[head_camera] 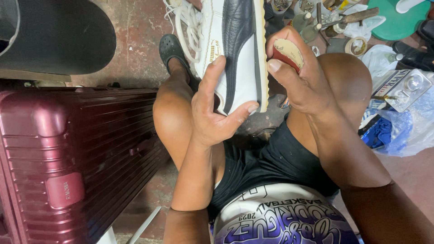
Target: The person applies glue to the sole of a white sneaker using a small bottle, then uses a red sanding block to rub the glued area. The person repeats the glue application and rubbing process on the same shoe.
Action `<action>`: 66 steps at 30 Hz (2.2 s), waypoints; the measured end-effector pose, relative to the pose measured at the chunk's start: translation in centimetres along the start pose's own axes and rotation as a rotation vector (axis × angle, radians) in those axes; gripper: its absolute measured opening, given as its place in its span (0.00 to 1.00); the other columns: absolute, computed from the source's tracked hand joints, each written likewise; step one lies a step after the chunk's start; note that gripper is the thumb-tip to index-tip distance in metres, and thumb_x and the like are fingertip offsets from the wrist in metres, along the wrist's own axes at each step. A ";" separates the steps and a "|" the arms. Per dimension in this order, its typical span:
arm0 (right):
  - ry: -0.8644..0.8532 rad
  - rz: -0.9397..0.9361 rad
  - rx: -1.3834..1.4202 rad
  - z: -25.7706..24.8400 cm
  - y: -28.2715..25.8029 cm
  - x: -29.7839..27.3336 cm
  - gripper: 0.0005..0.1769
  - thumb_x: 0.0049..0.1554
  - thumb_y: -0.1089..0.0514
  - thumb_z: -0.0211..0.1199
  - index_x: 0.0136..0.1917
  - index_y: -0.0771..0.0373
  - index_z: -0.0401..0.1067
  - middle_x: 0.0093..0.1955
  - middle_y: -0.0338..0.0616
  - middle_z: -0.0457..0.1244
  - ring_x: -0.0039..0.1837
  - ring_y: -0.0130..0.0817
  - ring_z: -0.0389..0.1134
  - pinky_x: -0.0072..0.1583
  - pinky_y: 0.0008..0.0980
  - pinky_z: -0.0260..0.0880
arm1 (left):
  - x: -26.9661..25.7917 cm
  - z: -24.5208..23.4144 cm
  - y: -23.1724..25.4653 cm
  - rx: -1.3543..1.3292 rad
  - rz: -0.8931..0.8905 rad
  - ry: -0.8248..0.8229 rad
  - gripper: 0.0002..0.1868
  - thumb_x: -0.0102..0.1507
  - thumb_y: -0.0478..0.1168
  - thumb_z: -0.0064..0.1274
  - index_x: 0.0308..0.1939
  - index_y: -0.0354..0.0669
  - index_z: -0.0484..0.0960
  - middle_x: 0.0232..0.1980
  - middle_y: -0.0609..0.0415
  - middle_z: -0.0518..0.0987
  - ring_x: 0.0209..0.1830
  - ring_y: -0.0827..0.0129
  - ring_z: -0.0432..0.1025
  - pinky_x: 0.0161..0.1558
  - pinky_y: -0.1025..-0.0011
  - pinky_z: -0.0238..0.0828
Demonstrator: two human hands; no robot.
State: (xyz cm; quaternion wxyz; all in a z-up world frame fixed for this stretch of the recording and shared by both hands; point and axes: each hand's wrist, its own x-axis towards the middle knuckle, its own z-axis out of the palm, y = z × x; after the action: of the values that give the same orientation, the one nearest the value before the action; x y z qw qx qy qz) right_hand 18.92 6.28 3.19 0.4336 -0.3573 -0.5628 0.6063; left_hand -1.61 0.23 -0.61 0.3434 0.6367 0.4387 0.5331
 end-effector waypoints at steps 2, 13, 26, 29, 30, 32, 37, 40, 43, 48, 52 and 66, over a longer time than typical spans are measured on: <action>0.104 0.021 0.067 0.2 0.1 0.4 0.07 0.62 0.56 0.57 0.51 0.60 0.62 0.49 0.34 0.60 0.48 0.19 0.59 0.50 0.22 0.61 | -0.1 0.0 0.0 -0.089 0.001 0.020 0.48 0.60 0.37 0.73 0.79 0.39 0.59 0.70 0.44 0.72 0.68 0.65 0.70 0.72 0.70 0.65; 0.001 -0.057 -0.057 -0.5 0.5 -0.4 0.16 0.68 0.49 0.62 0.54 0.63 0.63 0.51 0.35 0.59 0.50 0.18 0.57 0.53 0.20 0.58 | -0.3 0.0 -0.2 -0.190 -0.036 0.011 0.47 0.62 0.35 0.72 0.78 0.39 0.58 0.70 0.46 0.73 0.67 0.66 0.72 0.72 0.71 0.67; -0.027 -0.095 -0.193 -0.7 0.4 -0.5 0.13 0.71 0.50 0.56 0.54 0.62 0.61 0.46 0.33 0.57 0.46 0.16 0.55 0.48 0.18 0.56 | -0.1 -0.1 0.0 -0.063 0.001 0.001 0.48 0.60 0.37 0.74 0.78 0.40 0.60 0.69 0.46 0.74 0.67 0.65 0.74 0.72 0.70 0.69; -0.018 -0.091 -0.241 -0.7 0.2 -0.5 0.14 0.71 0.50 0.56 0.54 0.62 0.61 0.45 0.32 0.57 0.45 0.16 0.54 0.47 0.18 0.55 | -0.4 -0.1 0.0 -0.095 -0.006 0.006 0.47 0.60 0.36 0.74 0.77 0.39 0.60 0.70 0.46 0.73 0.69 0.64 0.72 0.73 0.70 0.67; -0.009 -0.090 -0.243 -0.6 0.1 -0.4 0.14 0.71 0.50 0.57 0.54 0.62 0.61 0.45 0.33 0.57 0.45 0.16 0.54 0.47 0.18 0.55 | -0.4 0.0 -0.1 -0.123 -0.014 0.007 0.47 0.61 0.36 0.73 0.77 0.39 0.60 0.70 0.46 0.73 0.69 0.64 0.71 0.74 0.70 0.66; 0.013 -0.085 -0.232 -0.4 -0.1 -0.4 0.14 0.72 0.51 0.58 0.53 0.63 0.62 0.45 0.34 0.57 0.45 0.17 0.54 0.48 0.19 0.55 | -0.4 0.0 -0.1 -0.154 -0.008 0.019 0.47 0.61 0.36 0.73 0.77 0.39 0.60 0.71 0.47 0.72 0.70 0.65 0.70 0.73 0.70 0.64; -0.030 -0.070 -0.065 -0.1 -0.7 -0.2 0.11 0.66 0.52 0.55 0.54 0.60 0.61 0.53 0.34 0.58 0.50 0.18 0.57 0.52 0.21 0.60 | -0.2 0.1 0.0 -0.270 -0.013 0.017 0.47 0.62 0.35 0.73 0.78 0.41 0.59 0.71 0.48 0.71 0.68 0.67 0.68 0.71 0.71 0.63; -0.051 -0.040 -0.064 0.0 -0.5 -0.5 0.11 0.69 0.53 0.58 0.55 0.61 0.60 0.52 0.35 0.58 0.47 0.17 0.57 0.48 0.20 0.59 | -0.4 -0.2 0.0 -0.225 -0.019 0.006 0.47 0.62 0.34 0.73 0.78 0.42 0.59 0.71 0.47 0.72 0.67 0.67 0.69 0.70 0.71 0.64; -0.069 -0.085 -0.145 -0.3 -0.2 -0.5 0.11 0.72 0.53 0.56 0.54 0.63 0.61 0.52 0.36 0.58 0.47 0.17 0.56 0.49 0.19 0.58 | -0.3 -0.2 0.0 -0.177 -0.018 0.006 0.47 0.61 0.35 0.73 0.78 0.41 0.60 0.70 0.47 0.72 0.67 0.67 0.70 0.71 0.71 0.65; -0.066 -0.101 -0.168 -0.4 0.1 -0.7 0.12 0.72 0.52 0.55 0.54 0.63 0.61 0.50 0.35 0.57 0.46 0.16 0.55 0.48 0.19 0.57 | -0.3 -0.3 0.1 -0.123 -0.014 0.008 0.47 0.60 0.35 0.74 0.77 0.40 0.60 0.70 0.46 0.72 0.69 0.66 0.71 0.73 0.71 0.66; -0.058 -0.084 -0.170 -0.5 0.1 -0.8 0.12 0.72 0.52 0.55 0.54 0.62 0.61 0.49 0.34 0.57 0.46 0.16 0.55 0.48 0.19 0.56 | -0.3 -0.4 -0.1 -0.127 -0.016 0.003 0.48 0.60 0.35 0.73 0.78 0.39 0.59 0.71 0.46 0.71 0.70 0.65 0.70 0.73 0.71 0.65; 0.565 -0.028 -0.031 -17.3 6.3 -8.5 0.16 0.75 0.52 0.58 0.60 0.71 0.67 0.49 0.50 0.65 0.47 0.38 0.70 0.50 0.35 0.72 | 0.6 -0.8 1.1 0.150 -0.137 0.086 0.55 0.60 0.55 0.69 0.81 0.36 0.55 0.76 0.49 0.64 0.74 0.64 0.61 0.76 0.67 0.54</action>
State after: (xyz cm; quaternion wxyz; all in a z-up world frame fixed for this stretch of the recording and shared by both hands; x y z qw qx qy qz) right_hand 37.24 4.86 -5.42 0.5761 -0.5112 -0.4336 0.4678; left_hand -2.14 0.37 0.74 0.3111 0.6057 0.5342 0.5010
